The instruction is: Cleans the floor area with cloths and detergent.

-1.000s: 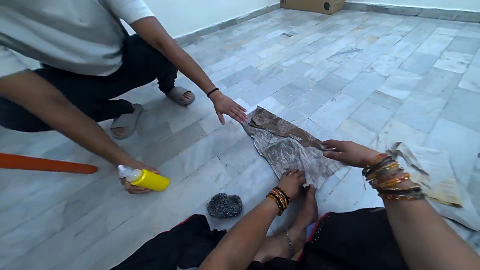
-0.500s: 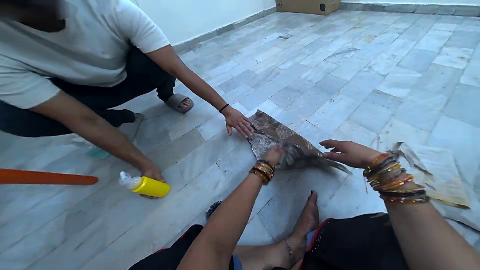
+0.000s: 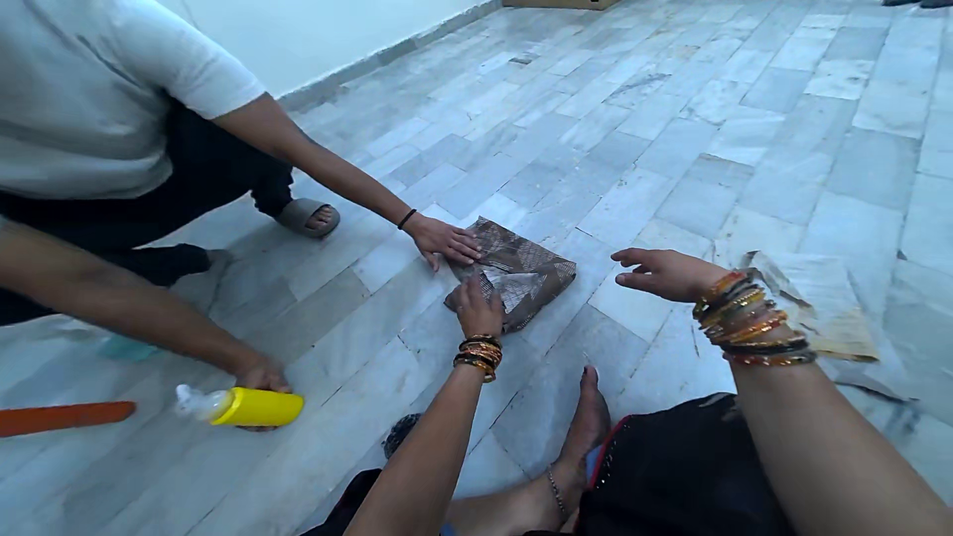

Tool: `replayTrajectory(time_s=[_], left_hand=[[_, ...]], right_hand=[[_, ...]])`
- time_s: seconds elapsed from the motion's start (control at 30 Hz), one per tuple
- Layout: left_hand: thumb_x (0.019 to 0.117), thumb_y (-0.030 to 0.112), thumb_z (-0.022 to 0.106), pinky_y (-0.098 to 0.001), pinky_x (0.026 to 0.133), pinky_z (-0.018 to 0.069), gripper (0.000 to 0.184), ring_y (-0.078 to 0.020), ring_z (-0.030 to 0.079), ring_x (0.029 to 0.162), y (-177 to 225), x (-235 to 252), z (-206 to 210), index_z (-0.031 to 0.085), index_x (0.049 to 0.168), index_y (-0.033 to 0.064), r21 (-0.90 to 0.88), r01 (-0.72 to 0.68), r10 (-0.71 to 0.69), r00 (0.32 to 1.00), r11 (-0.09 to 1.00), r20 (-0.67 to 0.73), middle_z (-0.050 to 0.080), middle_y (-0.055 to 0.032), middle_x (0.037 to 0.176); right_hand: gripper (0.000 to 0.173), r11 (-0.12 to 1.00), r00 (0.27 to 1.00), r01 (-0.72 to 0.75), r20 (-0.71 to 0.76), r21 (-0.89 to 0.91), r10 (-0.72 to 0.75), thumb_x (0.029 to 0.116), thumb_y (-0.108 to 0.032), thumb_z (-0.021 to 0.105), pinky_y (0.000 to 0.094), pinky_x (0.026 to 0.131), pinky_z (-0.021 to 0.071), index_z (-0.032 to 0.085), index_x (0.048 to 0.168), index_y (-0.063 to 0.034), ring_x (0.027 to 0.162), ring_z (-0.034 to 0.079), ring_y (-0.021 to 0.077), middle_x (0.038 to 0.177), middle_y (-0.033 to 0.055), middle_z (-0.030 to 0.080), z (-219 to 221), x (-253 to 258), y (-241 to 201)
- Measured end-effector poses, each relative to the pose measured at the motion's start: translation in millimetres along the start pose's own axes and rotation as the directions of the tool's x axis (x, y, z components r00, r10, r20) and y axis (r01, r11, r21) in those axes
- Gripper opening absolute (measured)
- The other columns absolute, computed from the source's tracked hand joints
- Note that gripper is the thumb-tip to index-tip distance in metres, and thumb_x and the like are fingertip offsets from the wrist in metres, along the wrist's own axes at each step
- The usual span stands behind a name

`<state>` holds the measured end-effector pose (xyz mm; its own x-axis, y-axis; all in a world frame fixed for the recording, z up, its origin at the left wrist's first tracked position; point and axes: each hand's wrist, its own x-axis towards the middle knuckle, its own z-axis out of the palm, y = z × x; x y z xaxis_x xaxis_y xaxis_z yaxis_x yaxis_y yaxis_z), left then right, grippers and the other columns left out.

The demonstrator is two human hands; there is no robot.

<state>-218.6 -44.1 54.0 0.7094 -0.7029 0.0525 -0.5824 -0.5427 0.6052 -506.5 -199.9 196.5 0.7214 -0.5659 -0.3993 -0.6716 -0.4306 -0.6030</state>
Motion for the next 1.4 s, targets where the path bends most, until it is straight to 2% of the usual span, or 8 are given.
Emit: replayTrajectory(time_s=[0.13,0.43,0.67,0.87,1.2,1.27,1.33,1.4], left_hand=[[0.104,0.027,0.058,-0.0589,0.12,0.0333,0.053,-0.0464,0.039,0.147,25,-25,37,0.05,0.149,-0.0003,0.113,-0.287,0.257,0.94,0.951,0.226,0.042,-0.0292,0.157],[0.102,0.025,0.06,-0.0641,0.103,0.0481,0.038,-0.0441,0.061,0.126,75,9,43,0.063,0.136,0.0068,0.433,0.007,-0.224,0.863,0.901,0.453,0.058,-0.0253,0.141],[0.102,0.022,0.059,-0.0653,0.106,0.0458,0.034,-0.0433,0.062,0.125,92,106,-6,0.068,0.129,0.0031,0.407,-0.04,-0.163,0.877,0.912,0.452,0.067,-0.025,0.13],[0.0986,0.021,0.069,-0.0625,0.115,0.0387,0.085,-0.0453,0.045,0.144,72,109,24,0.017,0.166,0.0145,0.226,-0.191,0.088,0.912,0.955,0.401,0.033,-0.0262,0.163],[0.0986,0.063,0.055,-0.0826,0.114,0.0011,0.076,-0.0507,0.003,0.157,25,72,71,0.035,0.162,0.0272,0.398,-0.247,0.095,0.926,0.884,0.364,0.014,-0.0219,0.171],[0.0988,0.067,0.051,-0.0836,0.113,-0.0019,0.081,-0.0542,0.001,0.156,12,78,80,0.027,0.165,0.0269,0.414,-0.241,0.059,0.913,0.878,0.405,0.008,-0.0232,0.172],[0.0993,0.069,0.046,-0.0842,0.112,-0.0016,0.083,-0.0545,0.001,0.156,0,79,88,0.023,0.166,0.025,0.419,-0.239,0.062,0.917,0.876,0.394,0.007,-0.0241,0.172],[0.0994,0.071,0.042,-0.0839,0.113,0.0,0.083,-0.0533,0.003,0.156,-9,78,90,0.023,0.166,0.0249,0.438,-0.242,0.069,0.925,0.866,0.375,0.008,-0.023,0.172]], right_hand=[[0.053,1.0,1.0,-0.008,-0.011,0.009,0.008,0.1076,-0.037,0.055,0.0565,0.108,0.0454,0.048,0.152,-0.0091,0.126,0.062,0.0345,0.147,0.0173,0.057,-2,-3,3],[0.05,1.0,1.0,-0.01,-0.01,0.021,0.011,0.1073,-0.035,0.056,0.0587,0.106,0.0454,0.051,0.15,-0.0087,0.124,0.063,0.0374,0.144,0.0178,0.06,3,-7,-9],[0.055,0.999,0.998,0.022,0.062,-0.047,-0.019,0.1076,-0.041,0.053,0.0581,0.108,0.044,0.047,0.154,-0.0123,0.128,0.061,0.0357,0.145,0.0178,0.058,4,11,-4],[0.054,0.999,0.999,-0.002,0.041,-0.048,0.004,0.1066,-0.04,0.056,0.0594,0.107,0.0444,0.05,0.152,-0.0119,0.127,0.061,0.0371,0.144,0.0181,0.059,6,6,-6],[0.06,0.996,0.998,-0.019,-0.065,0.09,0.025,0.1057,-0.038,0.058,0.0598,0.117,0.0358,0.044,0.156,-0.008,0.143,0.047,0.0384,0.155,0.022,0.047,8,13,4],[0.067,0.898,0.904,-0.071,-0.352,0.435,0.242,0.1079,-0.038,0.053,0.0562,0.124,0.0266,0.032,0.16,0.0,0.153,0.031,0.0406,0.164,0.0274,0.031,-3,13,36],[0.067,0.626,0.548,0.038,-0.54,0.779,0.638,0.1107,-0.039,0.045,0.0534,0.121,0.0309,0.029,0.158,0.0066,0.15,0.036,0.0406,0.161,0.0294,0.035,-16,5,74],[0.073,0.322,0.14,0.17,-0.346,0.931,0.928,0.1104,-0.048,0.04,0.0543,0.12,0.0337,0.026,0.159,0.0054,0.148,0.038,0.0409,0.159,0.0304,0.036,-16,-5,123]])
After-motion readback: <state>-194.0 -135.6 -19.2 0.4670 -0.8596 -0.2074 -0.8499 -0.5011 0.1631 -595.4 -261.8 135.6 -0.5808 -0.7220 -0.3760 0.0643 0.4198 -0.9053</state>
